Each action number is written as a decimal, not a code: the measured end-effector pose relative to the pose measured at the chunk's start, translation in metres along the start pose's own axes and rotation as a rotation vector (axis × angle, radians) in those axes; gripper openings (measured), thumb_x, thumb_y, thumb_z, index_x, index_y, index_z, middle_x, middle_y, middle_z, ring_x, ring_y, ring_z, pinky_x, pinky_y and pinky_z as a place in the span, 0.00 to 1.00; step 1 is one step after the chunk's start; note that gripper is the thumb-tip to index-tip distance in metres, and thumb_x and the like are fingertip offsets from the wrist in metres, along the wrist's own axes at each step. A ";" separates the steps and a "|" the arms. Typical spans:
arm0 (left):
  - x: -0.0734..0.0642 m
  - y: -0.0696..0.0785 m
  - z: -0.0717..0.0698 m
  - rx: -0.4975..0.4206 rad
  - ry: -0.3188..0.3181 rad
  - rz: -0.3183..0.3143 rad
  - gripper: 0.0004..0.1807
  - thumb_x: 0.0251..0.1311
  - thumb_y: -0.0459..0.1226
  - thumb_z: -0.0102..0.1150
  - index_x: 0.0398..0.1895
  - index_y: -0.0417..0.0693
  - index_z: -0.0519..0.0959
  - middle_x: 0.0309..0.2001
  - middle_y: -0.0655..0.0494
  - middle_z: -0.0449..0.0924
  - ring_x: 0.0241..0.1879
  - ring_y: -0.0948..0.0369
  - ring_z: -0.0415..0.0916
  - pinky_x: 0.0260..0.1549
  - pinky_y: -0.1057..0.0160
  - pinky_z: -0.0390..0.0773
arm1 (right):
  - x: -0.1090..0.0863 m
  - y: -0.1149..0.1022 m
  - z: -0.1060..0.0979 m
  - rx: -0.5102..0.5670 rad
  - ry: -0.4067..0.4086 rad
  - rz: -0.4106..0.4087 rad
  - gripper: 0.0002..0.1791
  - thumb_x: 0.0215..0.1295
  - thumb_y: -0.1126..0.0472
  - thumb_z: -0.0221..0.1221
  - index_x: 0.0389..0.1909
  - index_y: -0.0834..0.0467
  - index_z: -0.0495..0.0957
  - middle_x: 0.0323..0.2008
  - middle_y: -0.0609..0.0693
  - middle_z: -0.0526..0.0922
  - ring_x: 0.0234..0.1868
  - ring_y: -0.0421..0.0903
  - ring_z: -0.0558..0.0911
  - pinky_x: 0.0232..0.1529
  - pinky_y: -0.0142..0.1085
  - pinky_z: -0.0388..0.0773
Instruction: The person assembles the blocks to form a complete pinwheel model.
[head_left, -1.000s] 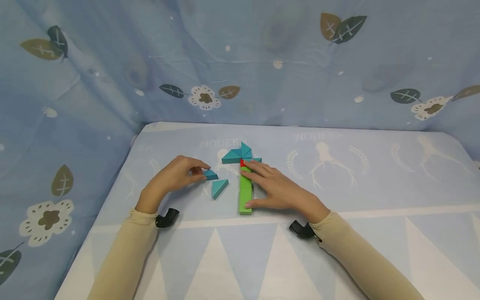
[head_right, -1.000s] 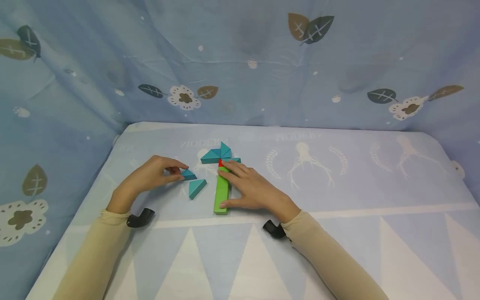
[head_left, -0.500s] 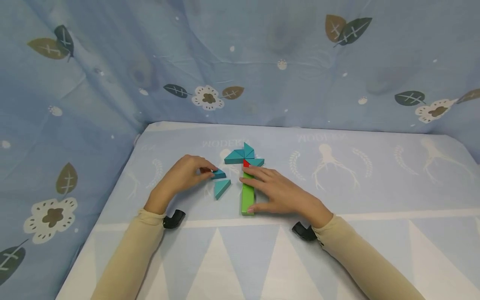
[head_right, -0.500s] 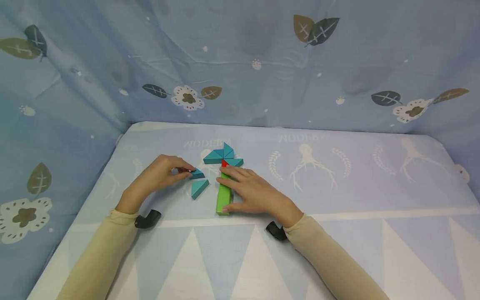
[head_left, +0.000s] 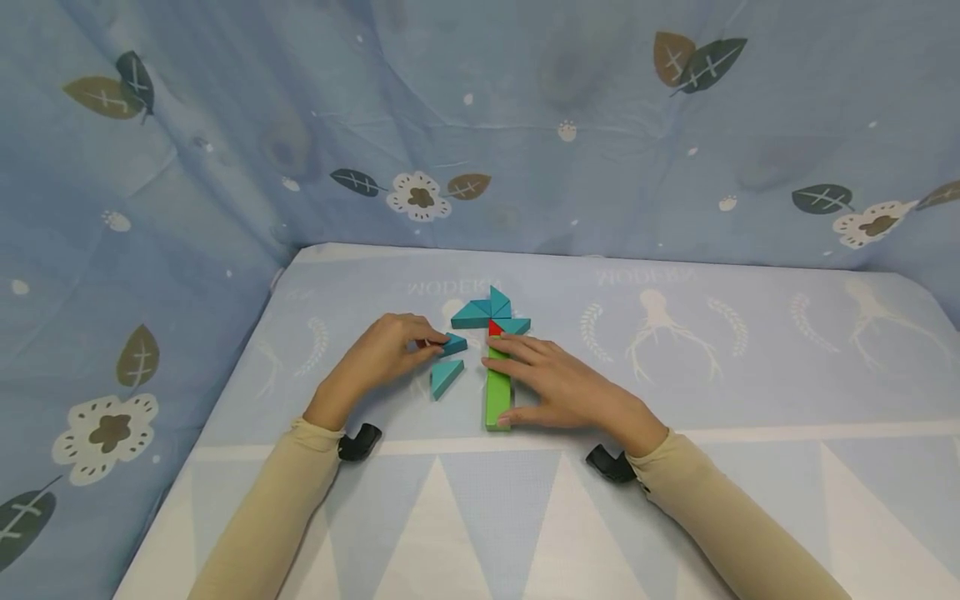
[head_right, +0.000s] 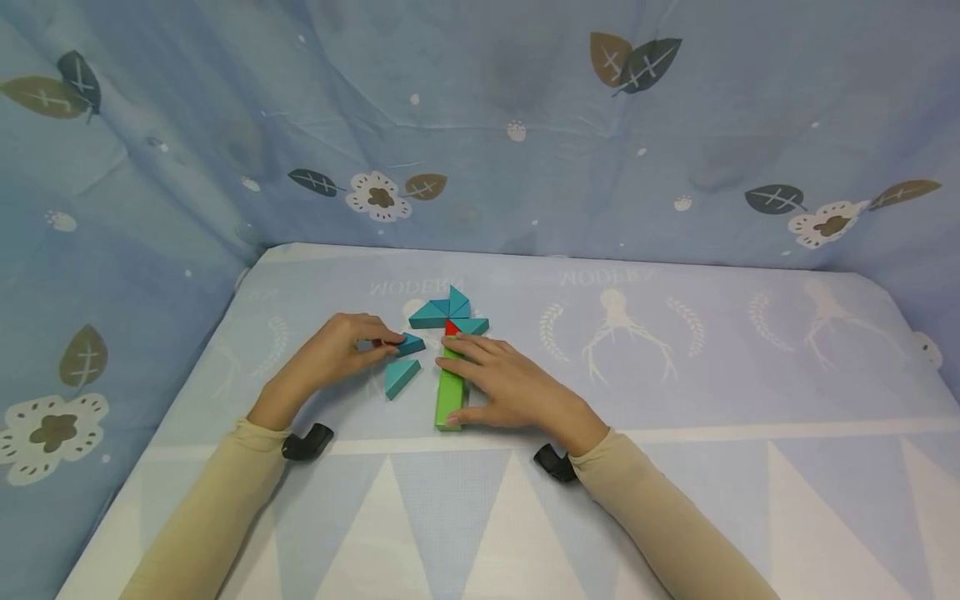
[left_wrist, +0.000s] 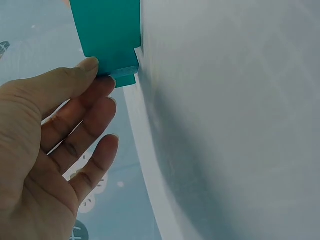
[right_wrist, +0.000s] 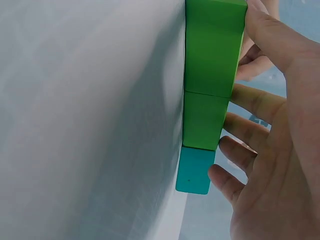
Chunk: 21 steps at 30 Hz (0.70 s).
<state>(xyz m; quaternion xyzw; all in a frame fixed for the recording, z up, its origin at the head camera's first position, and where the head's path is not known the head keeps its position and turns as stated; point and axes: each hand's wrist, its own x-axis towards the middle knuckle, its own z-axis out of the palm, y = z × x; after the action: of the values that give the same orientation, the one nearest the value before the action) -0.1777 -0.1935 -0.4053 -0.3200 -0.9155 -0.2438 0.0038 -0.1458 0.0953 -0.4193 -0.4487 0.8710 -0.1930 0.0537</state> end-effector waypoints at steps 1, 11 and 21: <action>0.000 0.000 0.000 -0.003 -0.007 -0.001 0.11 0.57 0.34 0.68 0.44 0.46 0.87 0.36 0.56 0.87 0.31 0.65 0.79 0.30 0.65 0.78 | 0.000 0.000 0.000 0.000 0.001 -0.001 0.44 0.59 0.32 0.60 0.73 0.50 0.64 0.76 0.50 0.57 0.76 0.51 0.55 0.72 0.53 0.58; -0.002 0.001 -0.003 -0.043 -0.035 -0.012 0.12 0.58 0.33 0.67 0.46 0.46 0.87 0.37 0.56 0.87 0.34 0.63 0.80 0.34 0.58 0.81 | -0.001 0.002 0.001 -0.028 0.017 0.003 0.46 0.60 0.32 0.58 0.74 0.51 0.61 0.77 0.51 0.52 0.76 0.51 0.55 0.73 0.52 0.58; 0.000 0.009 0.000 -0.085 -0.089 -0.007 0.16 0.66 0.38 0.60 0.54 0.44 0.83 0.44 0.54 0.85 0.38 0.62 0.80 0.40 0.56 0.81 | -0.001 0.003 0.001 -0.022 -0.002 0.022 0.45 0.61 0.32 0.58 0.74 0.50 0.60 0.78 0.51 0.50 0.77 0.51 0.54 0.73 0.53 0.57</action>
<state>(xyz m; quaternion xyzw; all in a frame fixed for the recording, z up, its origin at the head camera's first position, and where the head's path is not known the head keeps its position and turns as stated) -0.1725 -0.1874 -0.4016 -0.3270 -0.9047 -0.2682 -0.0512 -0.1471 0.0972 -0.4217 -0.4397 0.8779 -0.1823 0.0518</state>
